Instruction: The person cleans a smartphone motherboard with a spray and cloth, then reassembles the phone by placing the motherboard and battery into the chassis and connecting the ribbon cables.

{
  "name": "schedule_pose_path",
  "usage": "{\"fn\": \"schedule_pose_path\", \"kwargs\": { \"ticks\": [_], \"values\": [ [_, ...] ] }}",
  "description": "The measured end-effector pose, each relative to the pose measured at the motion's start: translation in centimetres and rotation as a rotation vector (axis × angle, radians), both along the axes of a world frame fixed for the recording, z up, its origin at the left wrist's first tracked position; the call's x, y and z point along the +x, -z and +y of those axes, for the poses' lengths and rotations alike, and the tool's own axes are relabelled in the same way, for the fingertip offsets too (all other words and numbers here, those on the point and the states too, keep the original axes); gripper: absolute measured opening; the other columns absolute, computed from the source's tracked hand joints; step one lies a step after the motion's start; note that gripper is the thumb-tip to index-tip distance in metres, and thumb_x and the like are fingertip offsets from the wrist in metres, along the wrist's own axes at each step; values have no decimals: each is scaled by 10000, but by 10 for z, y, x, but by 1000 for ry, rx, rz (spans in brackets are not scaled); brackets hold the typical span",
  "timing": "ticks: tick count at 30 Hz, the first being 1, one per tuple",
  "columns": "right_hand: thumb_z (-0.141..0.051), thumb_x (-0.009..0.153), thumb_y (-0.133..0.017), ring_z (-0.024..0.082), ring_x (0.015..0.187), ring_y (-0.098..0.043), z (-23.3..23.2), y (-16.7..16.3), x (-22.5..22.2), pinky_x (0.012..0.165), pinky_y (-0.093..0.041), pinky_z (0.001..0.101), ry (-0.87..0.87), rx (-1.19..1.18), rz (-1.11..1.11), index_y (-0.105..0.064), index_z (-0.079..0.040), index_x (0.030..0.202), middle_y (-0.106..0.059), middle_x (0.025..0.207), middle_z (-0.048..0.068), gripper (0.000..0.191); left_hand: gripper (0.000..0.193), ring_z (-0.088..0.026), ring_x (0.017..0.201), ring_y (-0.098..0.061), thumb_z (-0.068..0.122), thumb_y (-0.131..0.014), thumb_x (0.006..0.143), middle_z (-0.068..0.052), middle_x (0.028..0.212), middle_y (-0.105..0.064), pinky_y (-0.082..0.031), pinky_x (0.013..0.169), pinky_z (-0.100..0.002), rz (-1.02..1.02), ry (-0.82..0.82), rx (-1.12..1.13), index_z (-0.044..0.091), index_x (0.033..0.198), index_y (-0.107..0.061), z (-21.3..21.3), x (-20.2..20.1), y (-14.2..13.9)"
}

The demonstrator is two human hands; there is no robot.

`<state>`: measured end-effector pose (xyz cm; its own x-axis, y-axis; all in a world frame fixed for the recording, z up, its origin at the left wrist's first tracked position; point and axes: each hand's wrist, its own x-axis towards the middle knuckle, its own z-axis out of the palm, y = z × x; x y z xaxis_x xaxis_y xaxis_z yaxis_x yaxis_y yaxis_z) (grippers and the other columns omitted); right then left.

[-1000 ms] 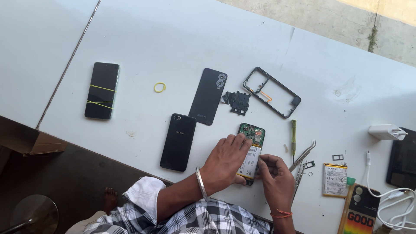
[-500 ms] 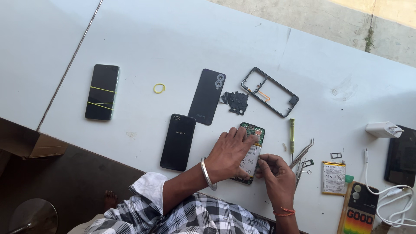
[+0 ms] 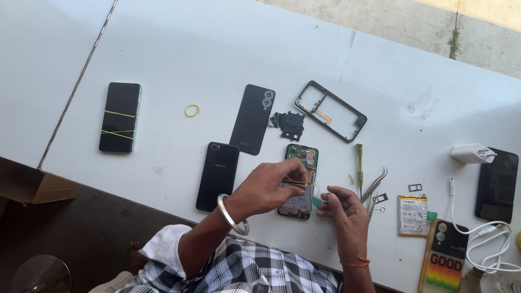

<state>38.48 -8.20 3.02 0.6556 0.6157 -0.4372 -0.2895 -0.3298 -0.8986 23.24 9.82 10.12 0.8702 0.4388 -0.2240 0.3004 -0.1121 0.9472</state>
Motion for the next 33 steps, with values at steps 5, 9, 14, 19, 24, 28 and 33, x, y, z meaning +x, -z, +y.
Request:
{"fn": "schedule_pose_path", "kwargs": {
  "ticks": [5,9,14,19,24,28,33],
  "values": [
    [-96,935,-646,173,888,-707,-7,-12,-2,735,-609,312,-66,6,-71,-654,53,1192,-729,1079,138,297,295,-204,1055,-745,189,-775,852,-84,1048,-773,-633,908,-376,14,-164,-281,73,1103,-673,19,-32,-3],
    [-154,888,-721,173,912,-691,-9,-22,-10,722,-590,315,-130,-3,-130,-601,24,1253,-696,1113,124,423,319,-198,1052,-753,225,-779,868,-102,1072,-791,-619,904,-357,-79,-167,-258,64,1136,-713,15,-32,8],
    [-181,833,-794,140,846,-710,18,-26,-6,638,-607,287,-123,-186,-252,-567,-33,1299,-703,1029,98,538,339,-164,855,-752,277,-812,808,-83,1039,-801,-621,757,-312,62,-233,-82,116,1103,-765,6,-4,30],
    [-195,887,-760,116,674,-708,30,-29,-7,558,-587,270,-155,-332,-351,-742,-60,1150,-773,831,73,297,336,-156,803,-718,295,-851,765,-78,1012,-745,-612,704,-294,42,-220,72,139,1060,-804,4,13,43],
    [-173,921,-720,129,628,-721,30,-23,0,550,-594,279,-145,-372,-291,-772,-40,1075,-771,771,90,210,323,-172,881,-724,306,-861,779,-72,1040,-730,-604,758,-298,-2,-260,29,136,1052,-827,2,20,49],
    [-163,952,-681,142,642,-722,27,-14,9,555,-602,281,-162,-291,-236,-755,-14,1088,-771,834,110,216,353,-173,792,-749,316,-837,759,-66,1032,-745,-591,544,-315,-14,-237,-270,146,1067,-805,-2,20,58],
    [-211,1001,-620,150,741,-703,19,-11,13,606,-604,283,-98,-198,-207,-716,-24,1167,-718,1012,151,268,333,-140,846,-753,297,-898,839,-89,1070,-761,-615,664,-235,-247,-226,59,115,1110,-829,-6,21,65]
  ]
}}
